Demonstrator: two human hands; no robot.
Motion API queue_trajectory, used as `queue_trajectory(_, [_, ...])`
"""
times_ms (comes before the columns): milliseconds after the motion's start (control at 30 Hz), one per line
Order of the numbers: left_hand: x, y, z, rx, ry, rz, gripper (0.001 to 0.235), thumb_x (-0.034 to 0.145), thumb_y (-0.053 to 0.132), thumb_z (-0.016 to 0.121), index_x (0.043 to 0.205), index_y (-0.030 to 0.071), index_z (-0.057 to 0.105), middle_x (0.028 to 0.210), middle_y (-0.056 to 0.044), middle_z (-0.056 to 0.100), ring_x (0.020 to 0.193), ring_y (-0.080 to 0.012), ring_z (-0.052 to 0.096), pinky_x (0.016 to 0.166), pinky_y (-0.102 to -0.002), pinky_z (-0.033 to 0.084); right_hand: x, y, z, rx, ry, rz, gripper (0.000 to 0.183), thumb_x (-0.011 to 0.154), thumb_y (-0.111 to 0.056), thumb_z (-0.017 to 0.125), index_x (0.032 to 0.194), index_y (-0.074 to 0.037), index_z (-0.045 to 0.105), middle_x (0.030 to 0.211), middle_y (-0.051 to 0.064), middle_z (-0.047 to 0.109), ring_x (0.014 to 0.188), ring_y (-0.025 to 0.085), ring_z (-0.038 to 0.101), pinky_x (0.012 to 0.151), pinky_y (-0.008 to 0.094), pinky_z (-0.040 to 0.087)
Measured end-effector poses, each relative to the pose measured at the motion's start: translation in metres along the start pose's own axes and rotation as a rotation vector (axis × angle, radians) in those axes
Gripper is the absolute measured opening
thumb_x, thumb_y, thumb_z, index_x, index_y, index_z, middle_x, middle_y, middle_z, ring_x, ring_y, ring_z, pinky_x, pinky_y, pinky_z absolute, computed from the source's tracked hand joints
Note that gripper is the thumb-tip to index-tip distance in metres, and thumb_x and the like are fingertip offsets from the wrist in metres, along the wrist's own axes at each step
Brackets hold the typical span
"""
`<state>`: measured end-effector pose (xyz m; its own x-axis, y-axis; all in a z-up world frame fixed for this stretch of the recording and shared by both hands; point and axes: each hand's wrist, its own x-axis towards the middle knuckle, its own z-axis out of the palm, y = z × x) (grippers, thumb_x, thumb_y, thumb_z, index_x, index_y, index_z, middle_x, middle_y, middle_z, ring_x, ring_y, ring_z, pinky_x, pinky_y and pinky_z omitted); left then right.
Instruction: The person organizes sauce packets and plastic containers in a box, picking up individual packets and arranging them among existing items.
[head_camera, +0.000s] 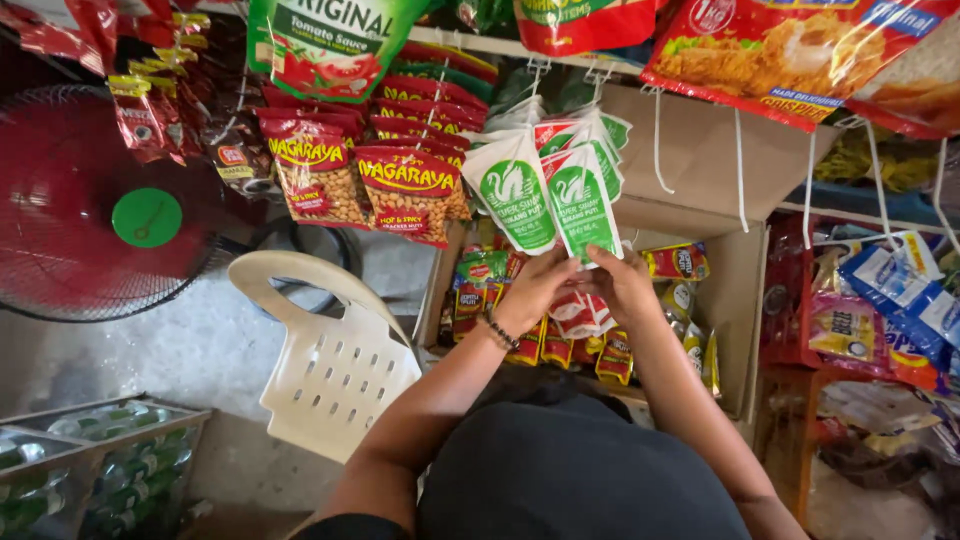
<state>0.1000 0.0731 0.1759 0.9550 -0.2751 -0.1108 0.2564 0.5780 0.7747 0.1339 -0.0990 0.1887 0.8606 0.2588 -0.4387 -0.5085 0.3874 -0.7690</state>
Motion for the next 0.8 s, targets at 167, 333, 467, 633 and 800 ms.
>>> queue_trajectory(167, [0.021,0.002,0.008,-0.346,-0.032,0.023,0.042,0.103,0.015,0.065,0.141,0.003,0.052,0.128,-0.005,0.065,0.114,-0.0157,0.063,0.097,-0.033,0.054,-0.018,-0.013,0.007,-0.152,0.054,-0.064,0.031,0.093,-0.016,0.07,0.116,0.004,0.064,0.095,0.015,0.074,0.07,0.024,0.073,0.061,0.035,0.061])
queue_trajectory(333, [0.032,0.024,0.023,-0.531,-0.033,0.08,0.035,0.103,0.009,0.067,0.136,0.003,0.056,0.121,-0.009,0.067,0.109,-0.0215,0.066,0.094,-0.038,0.055,-0.029,-0.021,0.011,-0.24,0.035,-0.091,0.025,0.095,-0.016,0.069,0.105,0.006,0.068,0.084,0.017,0.074,0.067,0.024,0.073,0.058,0.033,0.059])
queue_trajectory(467, [0.031,0.028,0.032,-0.508,0.054,0.117,0.032,0.099,0.004,0.07,0.13,0.001,0.06,0.116,-0.008,0.069,0.104,-0.0205,0.068,0.089,-0.037,0.057,-0.036,-0.028,0.013,-0.22,0.027,-0.092,0.026,0.095,-0.018,0.068,0.1,0.008,0.068,0.08,0.018,0.074,0.062,0.025,0.072,0.056,0.035,0.06])
queue_trajectory(633, [0.023,0.042,0.04,-0.511,0.094,0.112,0.028,0.1,0.002,0.07,0.126,-0.001,0.061,0.113,-0.01,0.072,0.1,-0.022,0.07,0.086,-0.037,0.058,-0.061,-0.037,0.032,-0.223,0.02,-0.105,0.028,0.099,-0.023,0.068,0.098,0.005,0.065,0.083,0.017,0.075,0.066,0.025,0.072,0.06,0.035,0.061])
queue_trajectory(800, [0.018,0.047,0.053,-0.549,0.103,0.074,0.033,0.098,0.003,0.068,0.13,0.0,0.059,0.117,-0.009,0.07,0.105,-0.0221,0.07,0.091,-0.038,0.06,-0.07,-0.029,0.041,-0.395,0.014,-0.501,0.052,0.091,-0.016,0.078,0.129,-0.001,0.047,0.117,0.013,0.066,0.102,0.019,0.069,0.081,0.035,0.064])
